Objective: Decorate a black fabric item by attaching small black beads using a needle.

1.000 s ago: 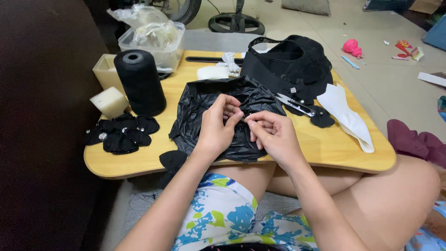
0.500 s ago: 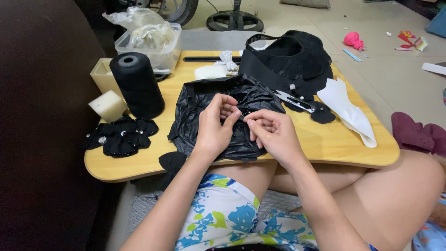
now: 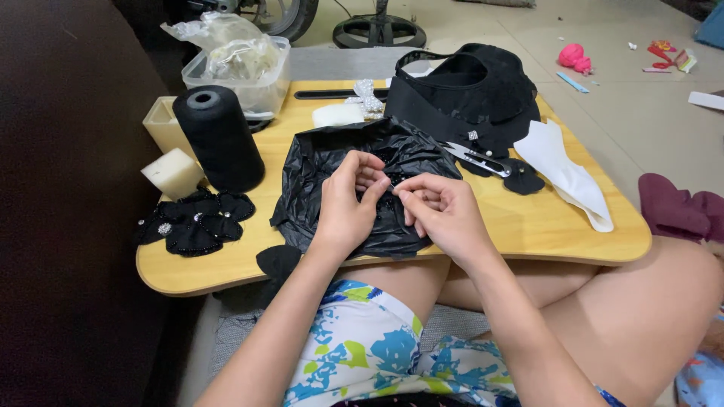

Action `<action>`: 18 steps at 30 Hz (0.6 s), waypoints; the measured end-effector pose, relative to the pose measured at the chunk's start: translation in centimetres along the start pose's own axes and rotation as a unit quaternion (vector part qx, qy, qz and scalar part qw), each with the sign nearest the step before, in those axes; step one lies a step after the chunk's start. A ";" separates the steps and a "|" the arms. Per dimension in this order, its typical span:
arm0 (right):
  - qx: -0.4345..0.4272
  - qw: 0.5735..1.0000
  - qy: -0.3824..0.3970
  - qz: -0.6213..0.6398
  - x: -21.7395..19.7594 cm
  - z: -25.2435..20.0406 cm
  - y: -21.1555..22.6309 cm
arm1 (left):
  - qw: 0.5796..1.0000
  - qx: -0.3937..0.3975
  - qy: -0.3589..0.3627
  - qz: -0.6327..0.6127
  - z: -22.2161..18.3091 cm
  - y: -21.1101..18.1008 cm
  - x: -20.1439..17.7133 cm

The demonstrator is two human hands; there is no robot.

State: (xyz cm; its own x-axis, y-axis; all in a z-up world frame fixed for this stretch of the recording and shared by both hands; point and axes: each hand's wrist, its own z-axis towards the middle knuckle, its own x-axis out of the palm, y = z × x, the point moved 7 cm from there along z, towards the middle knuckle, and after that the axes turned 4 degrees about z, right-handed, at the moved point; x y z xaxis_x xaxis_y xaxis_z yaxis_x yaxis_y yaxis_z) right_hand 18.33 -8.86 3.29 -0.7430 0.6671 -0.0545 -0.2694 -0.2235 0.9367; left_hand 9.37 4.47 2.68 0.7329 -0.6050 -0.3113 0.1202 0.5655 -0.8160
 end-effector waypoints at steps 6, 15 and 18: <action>0.002 1.000 0.000 0.003 -0.1 -0.1 -0.2 | 1.000 0.007 0.002 0.004 0.0 0.2 0.2; 0.001 1.000 -0.004 0.009 -0.2 -0.1 -0.4 | 1.000 0.007 -0.003 0.006 0.1 0.6 0.1; 0.005 1.000 -0.006 0.007 -0.1 -0.1 -0.3 | 1.000 0.004 -0.004 0.002 0.0 0.4 0.1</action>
State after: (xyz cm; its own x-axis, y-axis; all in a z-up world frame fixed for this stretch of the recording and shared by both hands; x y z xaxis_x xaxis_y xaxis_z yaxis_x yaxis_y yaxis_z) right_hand 18.48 -8.91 2.95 -0.7395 0.6721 -0.0366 -0.2525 -0.2266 0.9407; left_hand 9.47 4.67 2.35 0.7382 -0.5986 -0.3110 0.1232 0.5728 -0.8104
